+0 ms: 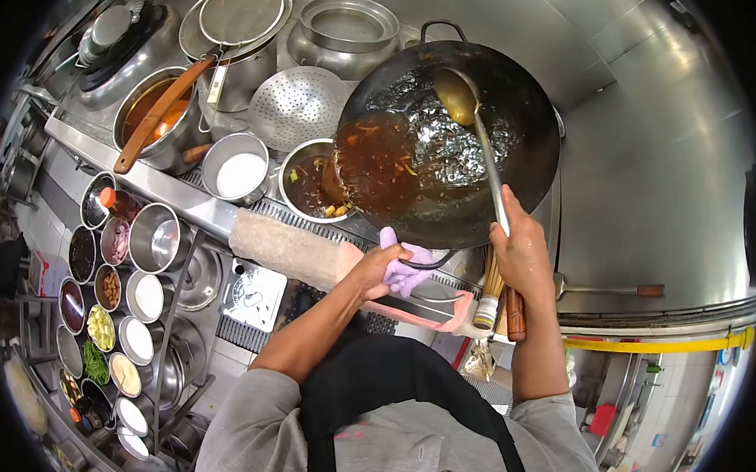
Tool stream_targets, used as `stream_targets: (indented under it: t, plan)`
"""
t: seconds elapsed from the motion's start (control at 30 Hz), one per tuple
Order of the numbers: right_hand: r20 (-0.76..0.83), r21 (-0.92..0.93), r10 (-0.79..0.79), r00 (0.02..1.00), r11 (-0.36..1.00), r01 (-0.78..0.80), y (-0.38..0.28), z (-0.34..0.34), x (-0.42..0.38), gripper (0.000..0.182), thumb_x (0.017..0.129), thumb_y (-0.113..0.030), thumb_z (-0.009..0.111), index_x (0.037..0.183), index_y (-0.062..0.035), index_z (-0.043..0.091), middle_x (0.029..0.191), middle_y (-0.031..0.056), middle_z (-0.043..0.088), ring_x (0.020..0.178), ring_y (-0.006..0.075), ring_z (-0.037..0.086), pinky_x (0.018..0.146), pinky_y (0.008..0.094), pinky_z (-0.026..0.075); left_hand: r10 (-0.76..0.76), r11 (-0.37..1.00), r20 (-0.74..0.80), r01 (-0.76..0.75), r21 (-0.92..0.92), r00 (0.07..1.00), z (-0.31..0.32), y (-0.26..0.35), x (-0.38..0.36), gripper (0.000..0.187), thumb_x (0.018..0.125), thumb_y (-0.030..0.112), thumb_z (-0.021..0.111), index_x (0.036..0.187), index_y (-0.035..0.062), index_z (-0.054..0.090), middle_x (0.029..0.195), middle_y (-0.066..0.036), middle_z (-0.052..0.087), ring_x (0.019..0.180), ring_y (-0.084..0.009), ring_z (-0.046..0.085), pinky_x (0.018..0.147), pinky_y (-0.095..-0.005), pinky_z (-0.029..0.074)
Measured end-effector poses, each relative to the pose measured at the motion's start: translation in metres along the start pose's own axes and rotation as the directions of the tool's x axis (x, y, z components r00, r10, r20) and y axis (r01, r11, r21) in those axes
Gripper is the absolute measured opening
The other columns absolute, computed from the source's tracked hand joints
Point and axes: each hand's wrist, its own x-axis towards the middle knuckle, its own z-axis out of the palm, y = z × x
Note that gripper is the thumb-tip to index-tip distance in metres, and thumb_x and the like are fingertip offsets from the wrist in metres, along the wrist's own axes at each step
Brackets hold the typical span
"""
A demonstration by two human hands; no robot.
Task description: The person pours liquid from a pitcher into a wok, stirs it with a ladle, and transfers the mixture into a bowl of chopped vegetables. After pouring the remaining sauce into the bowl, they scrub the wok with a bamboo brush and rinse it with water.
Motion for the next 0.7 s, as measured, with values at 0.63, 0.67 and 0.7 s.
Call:
stream_targets:
  t: [0.63,0.67,0.7]
  plan:
    - [0.288,0.275,0.115,0.951,0.941,-0.197,-0.024,0.018,-0.005,0.056,0.085,-0.010,0.059,0.137,0.0058,0.046,0.125,0.0320,0.057,0.113,0.0436,0.059,0.096,0.0394,0.047,-0.014,0.998,0.034,0.013,0.055,0.999,-0.001,0.013,-0.012,0.023,0.082,0.015,0.067,0.100,0.0006,0.062,0.090,-0.010,0.068,0.076,-0.0207,0.068,0.059,-0.0320,0.055]
    - [0.327,0.291,0.111,0.938,0.933,-0.212,-0.026,0.015,-0.009,0.057,0.085,-0.010,0.060,0.138,0.0060,0.046,0.125,0.0322,0.057,0.114,0.0434,0.059,0.096,0.0391,0.046,-0.004,0.999,0.028,0.003,0.051,1.000,0.001,0.013,-0.013,0.024,0.082,0.015,0.067,0.101,0.0005,0.062,0.091,-0.010,0.068,0.077,-0.0209,0.068,0.061,-0.0324,0.056]
    - [0.343,0.309,0.108,0.933,0.925,-0.221,-0.028,0.011,-0.012,0.057,0.085,-0.010,0.060,0.138,0.0061,0.046,0.126,0.0322,0.056,0.115,0.0431,0.058,0.097,0.0386,0.046,0.007,0.999,0.024,-0.008,0.048,1.000,0.008,0.015,-0.017,0.025,0.082,0.015,0.067,0.102,0.0004,0.062,0.092,-0.011,0.068,0.078,-0.0211,0.069,0.063,-0.0329,0.056]
